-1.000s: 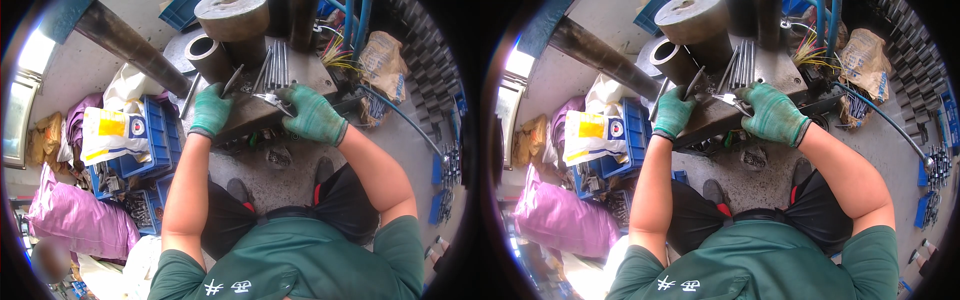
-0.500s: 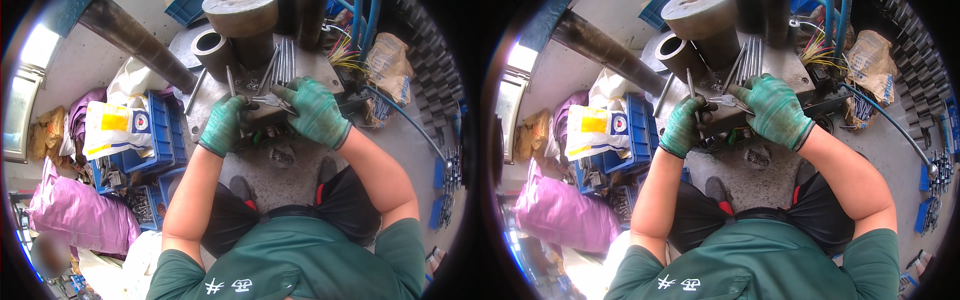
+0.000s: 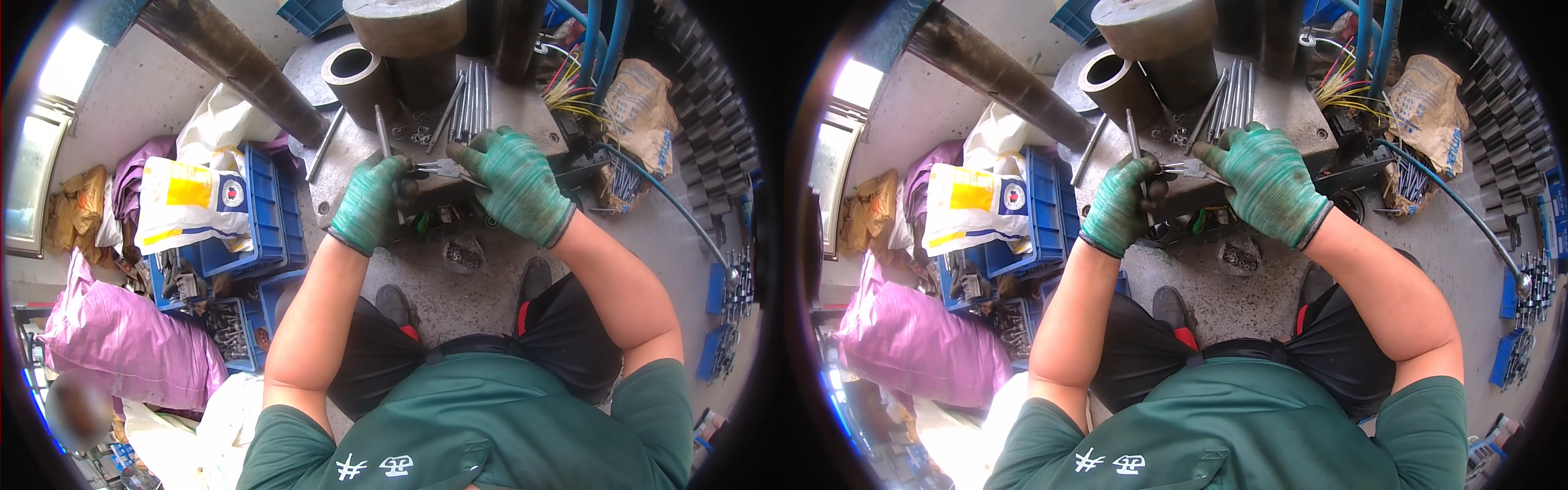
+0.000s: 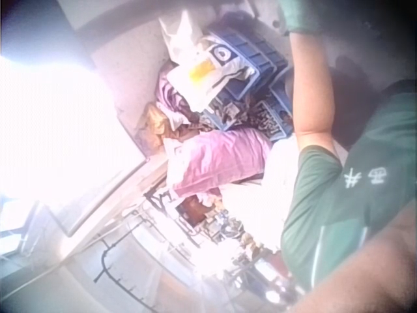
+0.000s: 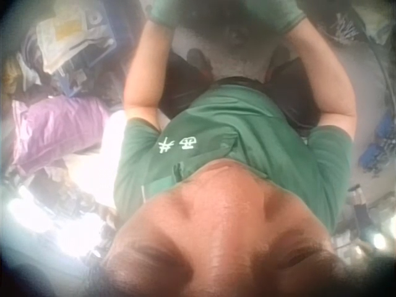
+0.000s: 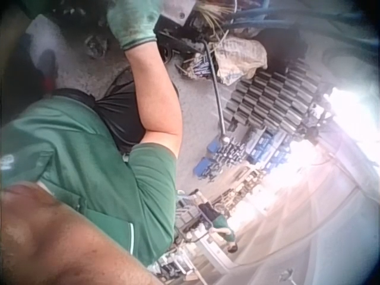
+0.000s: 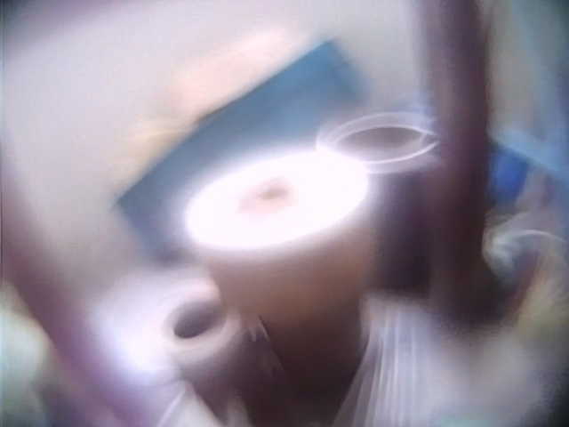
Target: The person installs retaining rings onto metal shafts using pliers, working on the shafts one at a time and placing them on the workbench.
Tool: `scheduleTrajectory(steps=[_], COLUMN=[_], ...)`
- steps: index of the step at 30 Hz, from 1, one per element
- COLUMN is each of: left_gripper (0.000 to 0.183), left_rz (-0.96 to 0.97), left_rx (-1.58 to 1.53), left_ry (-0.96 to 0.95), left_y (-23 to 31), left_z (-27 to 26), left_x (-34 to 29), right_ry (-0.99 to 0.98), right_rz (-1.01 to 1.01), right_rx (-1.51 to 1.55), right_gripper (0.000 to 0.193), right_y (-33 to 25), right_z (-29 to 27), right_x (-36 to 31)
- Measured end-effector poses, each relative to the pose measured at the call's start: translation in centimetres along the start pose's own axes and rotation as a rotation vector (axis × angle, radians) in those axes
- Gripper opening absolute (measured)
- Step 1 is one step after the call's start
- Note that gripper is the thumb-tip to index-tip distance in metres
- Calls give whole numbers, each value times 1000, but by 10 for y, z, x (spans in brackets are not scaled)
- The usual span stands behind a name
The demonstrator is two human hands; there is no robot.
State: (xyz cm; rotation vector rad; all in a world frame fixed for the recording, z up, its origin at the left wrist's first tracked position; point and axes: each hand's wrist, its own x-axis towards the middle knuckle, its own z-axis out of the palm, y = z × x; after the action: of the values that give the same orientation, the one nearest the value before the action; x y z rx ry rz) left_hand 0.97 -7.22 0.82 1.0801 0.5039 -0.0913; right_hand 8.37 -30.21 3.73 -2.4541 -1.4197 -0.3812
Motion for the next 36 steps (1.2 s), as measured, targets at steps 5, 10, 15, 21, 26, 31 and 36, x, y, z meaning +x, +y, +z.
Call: scheduleTrajectory(steps=[5, 10, 15, 21, 26, 31, 36], left_gripper=[15, 28, 33, 29, 29, 31, 40], left_rz=[26, 186, 396, 616, 644, 321, 332], left_rx=[106, 246, 618, 890, 992, 564, 594], left_ry=[6, -6, 18, 22, -28, -143, -226], left_y=[2, 6, 2, 1, 14, 15, 18], left_z=[-1, 3, -10, -16, -15, -5, -14], left_x=[-7, -20, -20, -17, -28, -36, -31], right_ry=[-37, -60, -85, -192, -353, -419, -573], right_rz=[32, 288, 481, 463, 305, 216, 438], right_rx=[24, 459, 667, 783, 468, 723, 894], right_gripper=[47, 48, 51, 52, 50, 52, 51], right_y=[-3, 24, 33, 36, 41, 28, 11], right_z=[-6, 5, -11, -25, -36, -32, -42], right_x=[3, -3, 0, 3, 5, 5, 12])
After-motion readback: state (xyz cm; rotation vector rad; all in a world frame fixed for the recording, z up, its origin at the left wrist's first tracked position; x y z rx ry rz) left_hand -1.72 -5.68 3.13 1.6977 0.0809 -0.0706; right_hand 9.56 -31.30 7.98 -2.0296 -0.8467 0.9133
